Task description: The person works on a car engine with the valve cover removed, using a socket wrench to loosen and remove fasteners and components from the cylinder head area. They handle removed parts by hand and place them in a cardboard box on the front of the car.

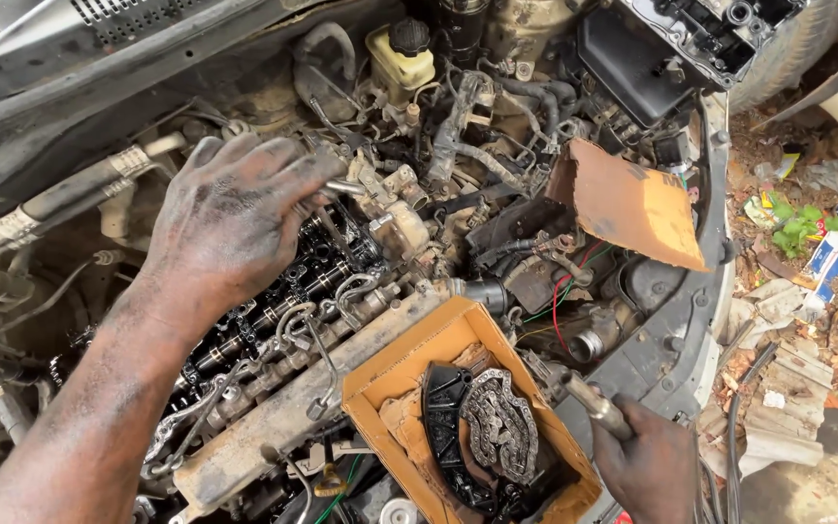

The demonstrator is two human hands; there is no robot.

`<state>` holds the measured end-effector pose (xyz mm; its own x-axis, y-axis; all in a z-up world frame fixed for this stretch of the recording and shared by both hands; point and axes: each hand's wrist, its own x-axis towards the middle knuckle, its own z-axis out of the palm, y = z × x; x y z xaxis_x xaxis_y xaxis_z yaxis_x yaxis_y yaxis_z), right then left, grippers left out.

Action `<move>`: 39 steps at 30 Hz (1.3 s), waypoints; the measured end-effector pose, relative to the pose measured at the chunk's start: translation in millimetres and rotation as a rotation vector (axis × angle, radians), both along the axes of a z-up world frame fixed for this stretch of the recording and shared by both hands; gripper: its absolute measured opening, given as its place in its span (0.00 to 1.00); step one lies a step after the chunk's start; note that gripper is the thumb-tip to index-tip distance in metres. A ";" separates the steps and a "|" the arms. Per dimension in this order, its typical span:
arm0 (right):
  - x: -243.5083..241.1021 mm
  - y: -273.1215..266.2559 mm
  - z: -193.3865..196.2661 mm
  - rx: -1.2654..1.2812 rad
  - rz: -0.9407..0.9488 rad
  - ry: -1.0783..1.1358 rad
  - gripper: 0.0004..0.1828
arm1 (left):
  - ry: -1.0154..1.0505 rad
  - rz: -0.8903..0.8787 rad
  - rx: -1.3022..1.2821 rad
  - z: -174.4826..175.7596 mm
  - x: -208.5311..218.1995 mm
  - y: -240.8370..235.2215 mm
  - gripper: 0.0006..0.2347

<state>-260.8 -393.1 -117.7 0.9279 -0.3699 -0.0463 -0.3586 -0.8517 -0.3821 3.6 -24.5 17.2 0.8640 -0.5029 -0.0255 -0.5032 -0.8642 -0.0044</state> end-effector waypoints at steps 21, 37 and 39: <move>161.3 95.2 169.4 -0.172 0.494 -0.275 0.22 | 0.134 0.142 -0.247 -16.9 0.8 -28.3 0.16; 165.9 94.7 191.9 -0.430 0.517 -0.257 0.18 | -0.082 0.011 -0.434 -16.9 -0.5 -22.7 0.19; 170.0 99.7 194.8 -0.477 0.474 -0.112 0.19 | -0.041 0.010 -0.414 -12.6 -1.4 -23.2 0.18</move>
